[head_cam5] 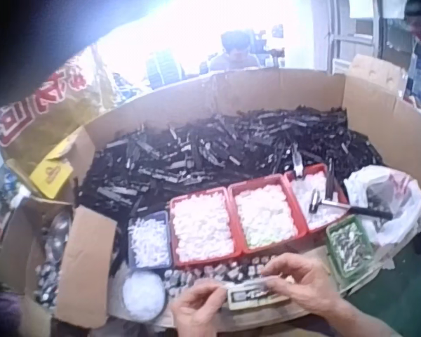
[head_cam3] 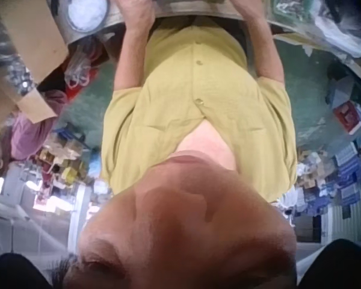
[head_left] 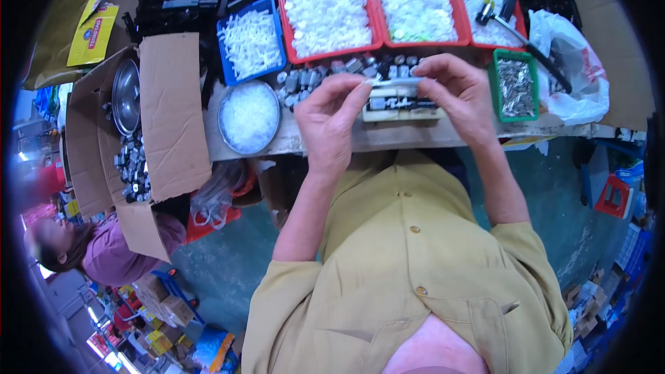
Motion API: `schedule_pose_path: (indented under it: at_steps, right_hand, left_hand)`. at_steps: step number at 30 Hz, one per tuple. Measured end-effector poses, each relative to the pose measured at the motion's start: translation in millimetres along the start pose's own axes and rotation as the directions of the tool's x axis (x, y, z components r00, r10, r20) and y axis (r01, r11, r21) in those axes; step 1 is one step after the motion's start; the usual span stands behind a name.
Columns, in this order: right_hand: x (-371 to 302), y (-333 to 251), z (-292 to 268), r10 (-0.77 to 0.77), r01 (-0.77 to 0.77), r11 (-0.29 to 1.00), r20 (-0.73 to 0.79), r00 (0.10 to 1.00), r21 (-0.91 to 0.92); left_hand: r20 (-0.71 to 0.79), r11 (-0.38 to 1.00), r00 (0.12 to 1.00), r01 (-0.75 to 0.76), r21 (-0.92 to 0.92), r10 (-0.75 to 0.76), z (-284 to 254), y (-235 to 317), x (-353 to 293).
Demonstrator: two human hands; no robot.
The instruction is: The person assembles small metal lock cylinders at a workbench. They pick up metal cylinders and white plastic inserts, place them into a wooden jig, and use pliers to press the components together. The person repeatedly handles the parts and tools, moving the assembled units aside after each cycle.
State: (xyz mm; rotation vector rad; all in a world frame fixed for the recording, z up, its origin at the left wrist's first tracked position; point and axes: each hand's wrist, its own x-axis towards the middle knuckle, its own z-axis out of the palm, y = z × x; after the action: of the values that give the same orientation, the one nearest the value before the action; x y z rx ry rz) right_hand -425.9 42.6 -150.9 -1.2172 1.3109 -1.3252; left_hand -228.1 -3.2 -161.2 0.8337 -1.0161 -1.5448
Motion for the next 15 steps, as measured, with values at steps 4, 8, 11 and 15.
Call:
schedule_pose_path:
  at_steps: [4, 8, 11, 15]
  right_hand:
    - [-1.1, 0.8, 3.4, 0.082, -0.079, 0.984, -0.016, 0.997, 0.158]
    - [4.2, 4.1, 6.9, 0.151, -0.152, 0.959, 0.025, 0.988, 0.238]
    - [6.2, 4.5, 7.2, 0.160, -0.163, 0.962, 0.030, 0.987, 0.218]
    - [5.6, 7.4, -0.8, 0.184, -0.182, 0.971, 0.001, 0.983, 0.153]
  left_hand:
    - [0.072, 0.997, 0.997, -0.034, 0.062, 0.029, -6.7, -8.9, 0.3]
    - [0.077, 0.996, 0.997, -0.035, 0.086, 0.029, -10.6, -12.4, 0.3]
    - [0.089, 0.996, 0.996, -0.033, 0.087, 0.025, -11.6, -13.4, 1.5]
    - [0.119, 0.922, 0.990, -0.118, 0.370, 0.078, -15.9, -12.3, 2.9]
